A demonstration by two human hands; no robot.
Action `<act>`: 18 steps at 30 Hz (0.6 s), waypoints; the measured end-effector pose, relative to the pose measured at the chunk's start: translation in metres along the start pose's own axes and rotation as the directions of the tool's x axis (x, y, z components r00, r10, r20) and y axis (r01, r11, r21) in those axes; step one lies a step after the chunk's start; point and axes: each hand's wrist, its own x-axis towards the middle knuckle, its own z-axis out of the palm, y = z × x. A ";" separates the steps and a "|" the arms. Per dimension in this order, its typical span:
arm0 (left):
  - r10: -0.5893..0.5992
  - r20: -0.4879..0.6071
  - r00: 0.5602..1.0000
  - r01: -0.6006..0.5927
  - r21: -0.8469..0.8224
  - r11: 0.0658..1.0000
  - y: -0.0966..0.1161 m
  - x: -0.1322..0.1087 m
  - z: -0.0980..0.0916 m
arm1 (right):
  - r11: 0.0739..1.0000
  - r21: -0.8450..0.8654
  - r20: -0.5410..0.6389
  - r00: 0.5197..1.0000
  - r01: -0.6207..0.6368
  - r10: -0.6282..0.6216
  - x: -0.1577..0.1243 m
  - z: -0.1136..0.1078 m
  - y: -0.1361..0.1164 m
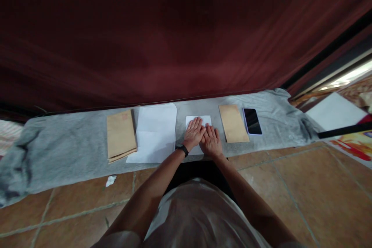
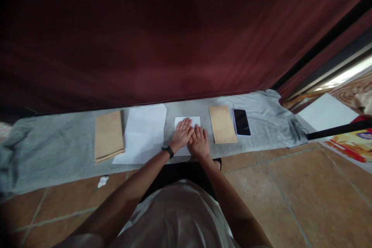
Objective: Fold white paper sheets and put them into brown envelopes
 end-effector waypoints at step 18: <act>-0.006 0.014 1.000 0.004 0.082 0.997 -0.010 -0.028 -0.012 | 0.999 0.025 -0.034 0.999 -0.027 0.028 0.000 0.002 0.001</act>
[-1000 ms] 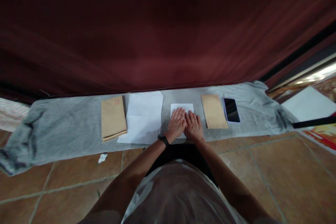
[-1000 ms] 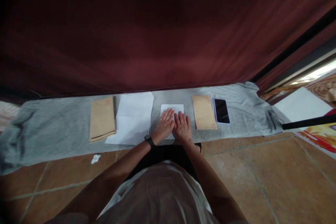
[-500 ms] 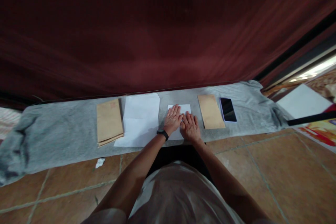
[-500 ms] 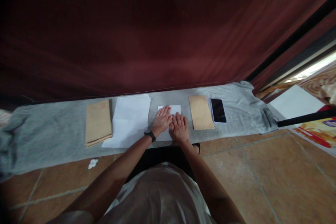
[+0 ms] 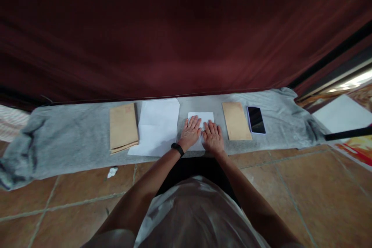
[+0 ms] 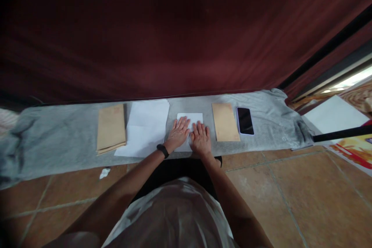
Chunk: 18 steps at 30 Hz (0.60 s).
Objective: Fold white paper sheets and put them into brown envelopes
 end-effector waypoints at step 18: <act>0.189 0.028 0.982 -0.189 -0.006 0.982 0.006 -0.046 -0.007 | 1.000 0.004 0.016 0.999 0.030 -0.030 -0.018 0.001 0.004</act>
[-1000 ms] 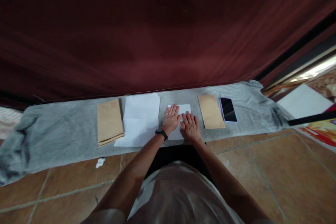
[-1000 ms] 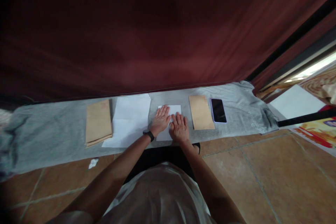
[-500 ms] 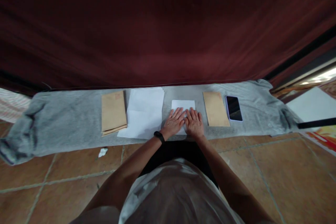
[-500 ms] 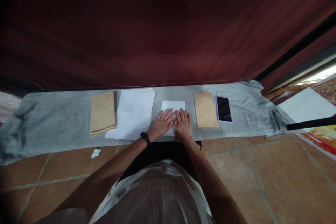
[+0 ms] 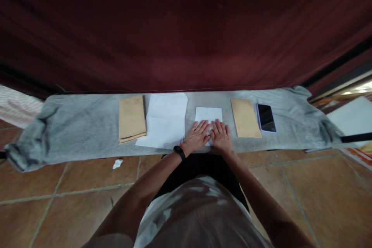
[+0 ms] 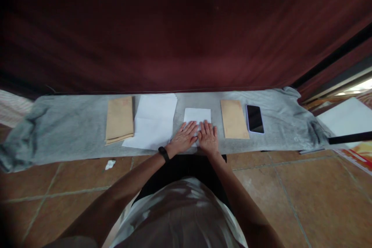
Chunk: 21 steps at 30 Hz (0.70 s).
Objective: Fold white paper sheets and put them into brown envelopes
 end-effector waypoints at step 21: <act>0.001 -0.025 1.000 0.000 0.001 1.000 -0.002 0.000 -0.001 | 0.999 -0.045 0.013 1.000 0.012 -0.012 -0.020 -0.019 0.000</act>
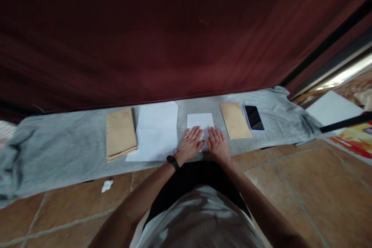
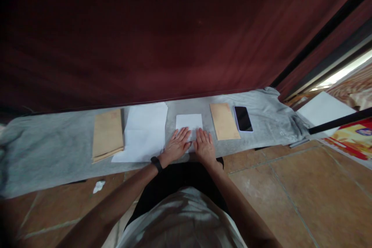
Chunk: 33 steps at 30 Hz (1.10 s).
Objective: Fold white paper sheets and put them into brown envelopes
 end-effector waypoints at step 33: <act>-0.329 -0.024 0.944 0.329 -0.005 0.944 -0.023 0.065 0.020 | 1.000 0.005 -0.094 0.996 -0.002 0.003 0.003 0.015 -0.004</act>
